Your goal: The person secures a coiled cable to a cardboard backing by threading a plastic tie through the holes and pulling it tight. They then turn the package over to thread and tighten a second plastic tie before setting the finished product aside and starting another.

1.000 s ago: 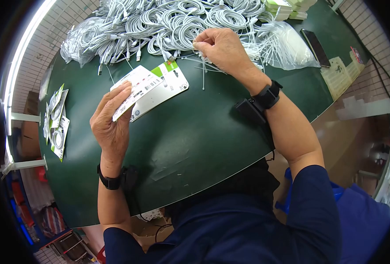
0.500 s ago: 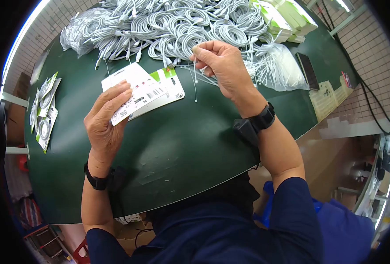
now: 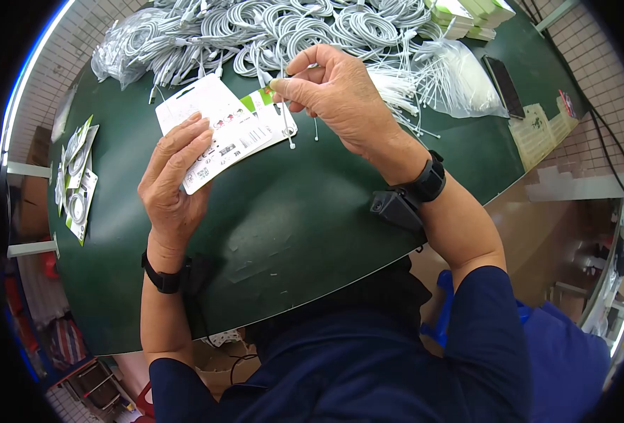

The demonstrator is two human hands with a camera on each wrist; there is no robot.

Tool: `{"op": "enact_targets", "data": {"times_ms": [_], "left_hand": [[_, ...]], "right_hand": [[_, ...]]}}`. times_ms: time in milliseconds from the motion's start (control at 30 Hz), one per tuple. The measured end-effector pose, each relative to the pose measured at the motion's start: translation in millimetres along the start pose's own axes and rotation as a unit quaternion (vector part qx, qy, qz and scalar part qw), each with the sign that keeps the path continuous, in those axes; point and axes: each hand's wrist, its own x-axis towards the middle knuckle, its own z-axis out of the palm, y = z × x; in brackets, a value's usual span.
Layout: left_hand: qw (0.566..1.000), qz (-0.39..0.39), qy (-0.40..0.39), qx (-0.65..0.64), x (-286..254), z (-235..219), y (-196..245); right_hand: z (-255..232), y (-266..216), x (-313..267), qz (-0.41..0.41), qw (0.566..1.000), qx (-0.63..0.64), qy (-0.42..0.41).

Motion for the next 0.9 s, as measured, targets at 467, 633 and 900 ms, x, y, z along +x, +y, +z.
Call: {"op": "enact_targets", "data": {"times_ms": [467,633,900], "left_hand": [[0.999,0.013,0.053,0.004,-6,2,-12],[0.999,0.035,0.031,-0.019,-6,4,-14],[0.999,0.030,0.015,-0.020,-7,5,-6]], "right_hand": [[14,-14,-26,-0.149,0.980,0.023,-0.129],[28,-12,-30,-0.255,0.963,-0.015,-0.084],[42,-14,-36,-0.269,0.961,-0.041,-0.044]]}}
